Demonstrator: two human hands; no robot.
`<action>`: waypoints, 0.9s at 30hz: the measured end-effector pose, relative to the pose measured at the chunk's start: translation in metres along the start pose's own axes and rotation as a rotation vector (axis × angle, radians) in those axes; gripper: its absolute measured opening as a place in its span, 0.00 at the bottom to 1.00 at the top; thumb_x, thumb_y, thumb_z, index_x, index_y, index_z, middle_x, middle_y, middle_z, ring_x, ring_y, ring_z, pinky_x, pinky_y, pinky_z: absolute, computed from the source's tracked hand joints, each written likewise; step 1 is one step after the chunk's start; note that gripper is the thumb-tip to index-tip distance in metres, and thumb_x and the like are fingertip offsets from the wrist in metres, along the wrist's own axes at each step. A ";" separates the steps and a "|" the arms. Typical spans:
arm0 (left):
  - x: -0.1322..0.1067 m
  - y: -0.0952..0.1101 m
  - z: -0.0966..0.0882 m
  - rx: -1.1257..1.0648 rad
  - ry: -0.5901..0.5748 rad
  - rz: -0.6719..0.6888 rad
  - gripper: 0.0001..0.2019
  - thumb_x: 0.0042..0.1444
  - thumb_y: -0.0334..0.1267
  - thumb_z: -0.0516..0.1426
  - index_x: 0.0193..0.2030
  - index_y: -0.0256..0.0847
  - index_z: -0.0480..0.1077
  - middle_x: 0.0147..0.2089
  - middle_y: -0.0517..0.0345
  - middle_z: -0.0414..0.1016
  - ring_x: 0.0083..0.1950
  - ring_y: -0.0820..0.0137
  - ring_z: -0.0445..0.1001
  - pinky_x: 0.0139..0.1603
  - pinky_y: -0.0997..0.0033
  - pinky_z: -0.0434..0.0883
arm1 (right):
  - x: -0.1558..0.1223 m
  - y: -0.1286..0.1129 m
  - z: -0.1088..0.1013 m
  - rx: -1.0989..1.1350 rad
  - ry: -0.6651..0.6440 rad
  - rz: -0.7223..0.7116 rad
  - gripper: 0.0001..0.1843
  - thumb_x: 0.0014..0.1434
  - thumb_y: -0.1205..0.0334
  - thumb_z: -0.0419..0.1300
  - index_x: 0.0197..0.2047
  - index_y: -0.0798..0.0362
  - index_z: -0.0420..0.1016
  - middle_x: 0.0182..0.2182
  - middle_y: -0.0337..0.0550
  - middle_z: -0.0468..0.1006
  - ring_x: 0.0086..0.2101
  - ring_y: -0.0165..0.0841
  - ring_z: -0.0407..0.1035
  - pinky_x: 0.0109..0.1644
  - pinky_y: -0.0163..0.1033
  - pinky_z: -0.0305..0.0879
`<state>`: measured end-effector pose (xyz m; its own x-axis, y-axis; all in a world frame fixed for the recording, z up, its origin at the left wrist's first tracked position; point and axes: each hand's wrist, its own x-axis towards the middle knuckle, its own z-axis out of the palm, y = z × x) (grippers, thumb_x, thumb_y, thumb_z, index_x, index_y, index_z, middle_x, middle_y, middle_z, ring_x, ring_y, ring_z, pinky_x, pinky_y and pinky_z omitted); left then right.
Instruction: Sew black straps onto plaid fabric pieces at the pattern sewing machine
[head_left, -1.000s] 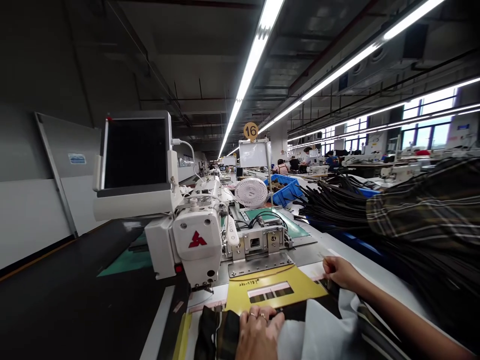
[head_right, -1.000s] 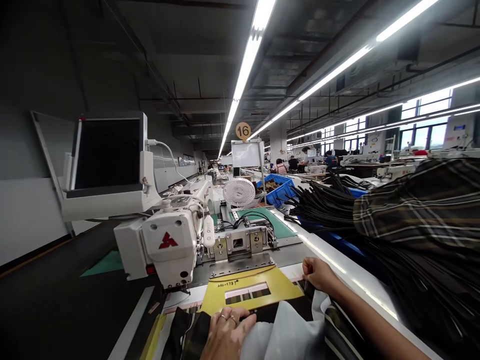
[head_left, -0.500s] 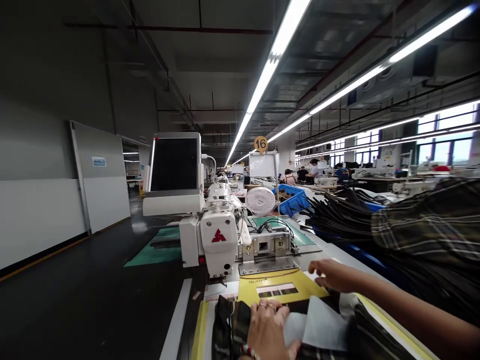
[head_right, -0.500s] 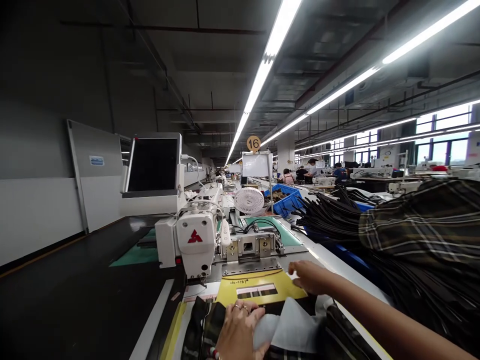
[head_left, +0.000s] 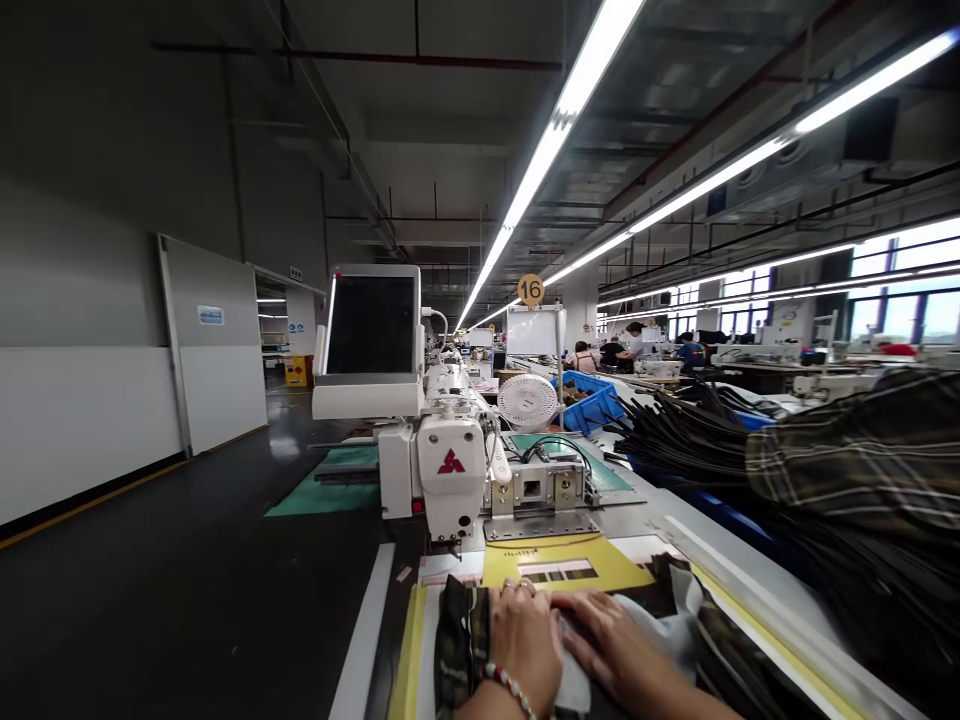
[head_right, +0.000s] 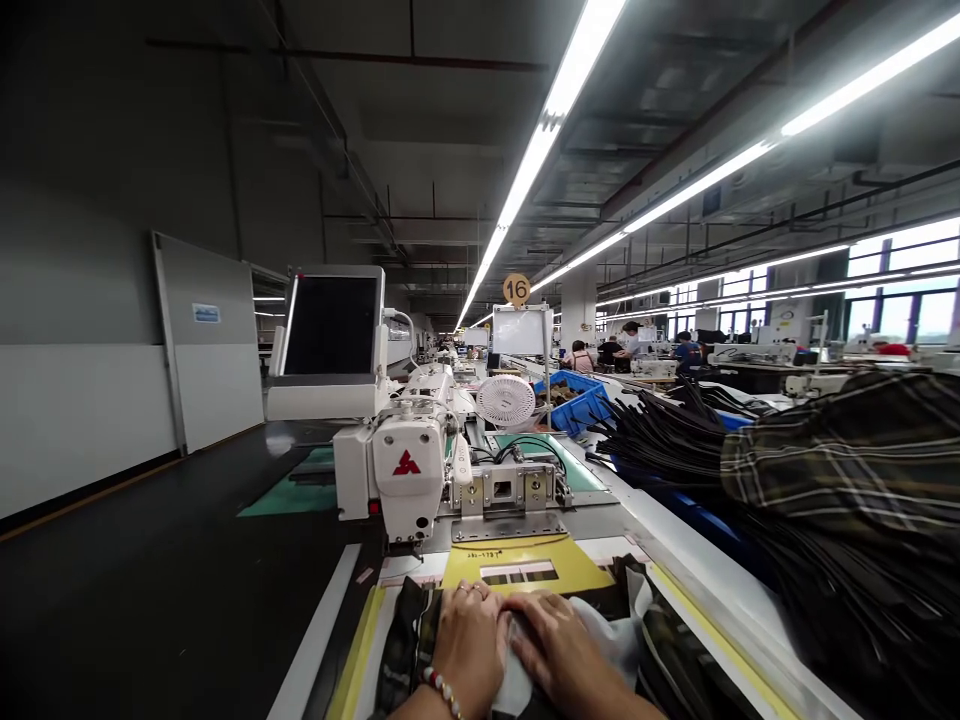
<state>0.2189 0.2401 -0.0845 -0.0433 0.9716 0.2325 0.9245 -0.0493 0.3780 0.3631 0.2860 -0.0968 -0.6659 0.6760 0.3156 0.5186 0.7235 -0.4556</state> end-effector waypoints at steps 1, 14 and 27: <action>0.000 -0.001 -0.002 0.013 0.008 -0.009 0.16 0.58 0.35 0.46 0.45 0.39 0.72 0.48 0.47 0.71 0.54 0.56 0.64 0.58 0.53 0.55 | -0.001 0.003 0.004 -0.031 0.020 -0.011 0.15 0.61 0.58 0.49 0.49 0.51 0.68 0.49 0.48 0.72 0.51 0.37 0.64 0.57 0.43 0.58; -0.010 -0.028 -0.037 0.109 -0.068 0.177 0.13 0.44 0.33 0.58 0.40 0.46 0.71 0.42 0.57 0.73 0.48 0.63 0.68 0.60 0.58 0.51 | 0.006 0.015 0.012 -0.197 0.094 -0.075 0.19 0.57 0.68 0.50 0.50 0.47 0.71 0.48 0.46 0.73 0.49 0.39 0.64 0.54 0.49 0.60; -0.029 -0.047 -0.021 0.164 0.011 0.287 0.12 0.49 0.32 0.51 0.41 0.45 0.67 0.40 0.55 0.71 0.40 0.63 0.67 0.44 0.64 0.60 | 0.001 0.008 0.009 -0.271 0.064 -0.396 0.19 0.62 0.68 0.47 0.54 0.46 0.67 0.47 0.45 0.73 0.45 0.34 0.67 0.49 0.39 0.66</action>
<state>0.1682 0.2095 -0.0900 0.2251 0.9209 0.3183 0.9481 -0.2824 0.1465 0.3618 0.2910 -0.1080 -0.8107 0.3420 0.4753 0.3584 0.9317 -0.0591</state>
